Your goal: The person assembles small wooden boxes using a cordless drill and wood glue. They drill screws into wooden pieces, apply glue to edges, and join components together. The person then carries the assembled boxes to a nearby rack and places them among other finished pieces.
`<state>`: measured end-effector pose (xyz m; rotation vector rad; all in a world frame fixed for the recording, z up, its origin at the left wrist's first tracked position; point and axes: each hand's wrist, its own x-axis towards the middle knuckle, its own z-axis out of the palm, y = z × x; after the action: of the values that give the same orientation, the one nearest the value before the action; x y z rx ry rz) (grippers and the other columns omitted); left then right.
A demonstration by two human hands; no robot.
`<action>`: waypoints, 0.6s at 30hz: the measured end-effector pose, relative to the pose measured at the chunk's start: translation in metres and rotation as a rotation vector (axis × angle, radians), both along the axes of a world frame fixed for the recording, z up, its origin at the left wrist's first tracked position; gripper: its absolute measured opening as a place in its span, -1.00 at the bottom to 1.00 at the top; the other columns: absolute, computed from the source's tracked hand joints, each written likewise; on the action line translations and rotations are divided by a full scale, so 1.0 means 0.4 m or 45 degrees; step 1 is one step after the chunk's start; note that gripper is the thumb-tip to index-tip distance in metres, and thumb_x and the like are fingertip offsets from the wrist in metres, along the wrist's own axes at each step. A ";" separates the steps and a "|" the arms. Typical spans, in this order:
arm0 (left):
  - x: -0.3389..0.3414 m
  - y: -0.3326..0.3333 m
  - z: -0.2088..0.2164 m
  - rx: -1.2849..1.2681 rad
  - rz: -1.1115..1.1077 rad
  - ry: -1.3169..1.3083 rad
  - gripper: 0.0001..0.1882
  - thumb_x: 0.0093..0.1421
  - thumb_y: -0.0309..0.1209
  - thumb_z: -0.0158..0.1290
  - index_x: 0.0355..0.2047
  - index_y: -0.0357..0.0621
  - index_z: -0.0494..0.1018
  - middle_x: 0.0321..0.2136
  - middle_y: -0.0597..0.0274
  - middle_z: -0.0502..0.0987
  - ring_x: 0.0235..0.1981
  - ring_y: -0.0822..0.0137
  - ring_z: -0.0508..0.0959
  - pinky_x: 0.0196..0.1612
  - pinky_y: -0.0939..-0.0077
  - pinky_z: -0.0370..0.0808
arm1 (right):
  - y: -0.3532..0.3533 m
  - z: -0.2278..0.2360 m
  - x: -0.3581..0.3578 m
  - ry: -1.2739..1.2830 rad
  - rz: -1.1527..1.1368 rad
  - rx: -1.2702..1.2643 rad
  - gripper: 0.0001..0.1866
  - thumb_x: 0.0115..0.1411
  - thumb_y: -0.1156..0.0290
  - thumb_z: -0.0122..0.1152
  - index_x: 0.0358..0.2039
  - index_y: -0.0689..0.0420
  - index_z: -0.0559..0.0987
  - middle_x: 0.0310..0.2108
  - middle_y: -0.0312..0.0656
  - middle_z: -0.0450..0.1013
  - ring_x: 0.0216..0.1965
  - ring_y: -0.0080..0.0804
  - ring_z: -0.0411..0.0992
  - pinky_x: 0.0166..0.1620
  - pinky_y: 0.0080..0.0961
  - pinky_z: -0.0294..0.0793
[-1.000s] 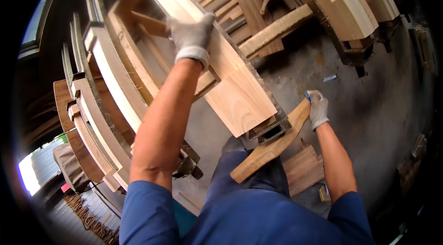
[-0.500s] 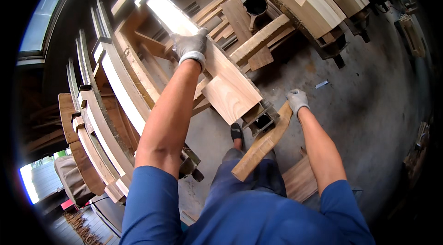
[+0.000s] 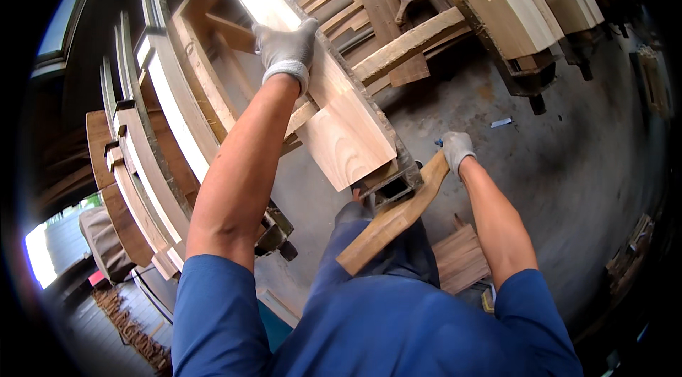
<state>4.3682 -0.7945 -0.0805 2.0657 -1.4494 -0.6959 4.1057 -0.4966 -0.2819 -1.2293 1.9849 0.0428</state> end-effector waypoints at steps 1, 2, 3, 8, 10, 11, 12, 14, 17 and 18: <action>-0.003 -0.003 -0.009 -0.057 0.007 -0.061 0.21 -0.11 -0.01 0.51 0.35 -0.50 0.14 0.24 -0.46 0.38 0.32 -0.24 0.39 0.41 0.19 0.32 | 0.017 -0.054 0.001 -0.241 -0.514 -0.001 -0.76 0.25 0.42 0.12 -0.32 0.21 0.74 -0.37 -0.02 0.63 -0.37 -0.20 0.60 -0.24 -0.28 0.57; -0.001 -0.001 -0.019 -0.106 0.016 -0.132 0.20 -0.11 0.01 0.53 0.35 -0.47 0.18 0.20 -0.43 0.45 0.29 -0.24 0.44 0.39 0.17 0.34 | 0.030 -0.084 0.009 -0.480 -1.029 0.014 -0.74 0.26 0.43 0.09 -0.38 0.27 0.71 -0.47 -0.03 0.60 -0.49 -0.25 0.56 -0.33 -0.30 0.54; 0.002 0.009 -0.030 -0.179 0.044 -0.215 0.15 -0.09 0.00 0.50 0.32 -0.48 0.21 0.18 -0.42 0.47 0.29 -0.17 0.45 0.37 0.14 0.36 | 0.022 -0.056 0.020 -0.539 -1.078 -0.007 -0.74 0.26 0.43 0.09 -0.38 0.27 0.71 -0.47 -0.04 0.59 -0.49 -0.26 0.55 -0.34 -0.30 0.53; -0.008 0.019 0.015 -0.023 -0.022 0.020 -0.03 -0.04 -0.04 0.49 0.18 -0.47 0.30 -0.02 -0.36 0.61 -0.02 -0.11 0.69 0.14 0.25 0.61 | 0.060 -0.108 0.041 -0.451 -0.404 0.045 -0.78 0.24 0.43 0.13 -0.34 0.26 0.71 -0.45 -0.04 0.61 -0.46 -0.22 0.57 -0.36 -0.25 0.53; -0.007 0.027 -0.016 -0.090 -0.020 -0.109 -0.06 -0.02 -0.09 0.48 0.18 -0.47 0.30 -0.03 -0.36 0.62 -0.01 -0.08 0.68 0.15 0.26 0.61 | 0.114 -0.271 0.061 -0.644 -0.547 0.055 -0.78 0.26 0.47 0.11 -0.38 0.30 0.69 -0.47 -0.10 0.59 -0.50 -0.23 0.54 -0.38 -0.28 0.53; -0.004 0.013 -0.019 -0.142 -0.010 -0.170 -0.07 -0.01 -0.11 0.48 0.19 -0.46 0.30 -0.04 -0.36 0.62 0.00 -0.07 0.68 0.15 0.26 0.60 | 0.097 -0.256 0.078 -0.767 -0.839 0.155 -0.77 0.26 0.45 0.12 -0.37 0.31 0.69 -0.45 -0.11 0.60 -0.47 -0.21 0.56 -0.35 -0.26 0.55; -0.020 0.021 0.007 -0.060 0.012 -0.022 -0.04 0.00 -0.14 0.48 0.23 -0.47 0.25 0.02 -0.34 0.60 0.01 -0.11 0.68 0.19 0.26 0.59 | 0.078 -0.236 0.093 -0.850 -1.162 0.224 -0.76 0.26 0.43 0.14 -0.36 0.31 0.69 -0.42 -0.11 0.62 -0.44 -0.19 0.58 -0.31 -0.24 0.56; 0.010 0.018 0.005 0.057 0.048 -0.066 0.15 0.03 -0.11 0.43 0.41 -0.44 -0.01 0.23 -0.45 0.39 0.21 -0.20 0.52 0.35 0.24 0.43 | 0.027 -0.111 0.099 -0.500 -0.817 0.218 -0.76 0.27 0.38 0.19 -0.30 0.30 0.70 -0.33 -0.08 0.65 -0.33 -0.18 0.61 -0.21 -0.22 0.57; -0.017 0.011 0.054 0.277 0.015 -0.124 0.33 0.11 -0.01 0.34 0.52 -0.38 -0.35 0.39 -0.57 0.14 0.41 -0.26 0.29 0.47 0.22 0.28 | 0.037 -0.114 0.070 -0.004 -0.275 -0.046 -0.73 0.28 0.27 0.28 -0.21 0.23 0.71 -0.23 -0.04 0.67 -0.18 -0.20 0.62 -0.04 -0.26 0.57; 0.005 0.010 0.039 0.282 0.031 -0.055 0.37 0.10 0.03 0.35 0.53 -0.36 -0.39 0.42 -0.54 0.09 0.44 -0.25 0.22 0.49 0.21 0.24 | -0.005 0.046 0.099 -0.069 -0.516 -0.005 -0.70 0.29 0.21 0.30 -0.17 0.20 0.71 -0.20 -0.02 0.68 -0.12 -0.22 0.62 0.03 -0.29 0.56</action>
<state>4.3701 -0.7904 -0.0647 2.2736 -1.4227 -0.8397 4.1453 -0.4987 -0.2636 -0.8017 2.1487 -0.1941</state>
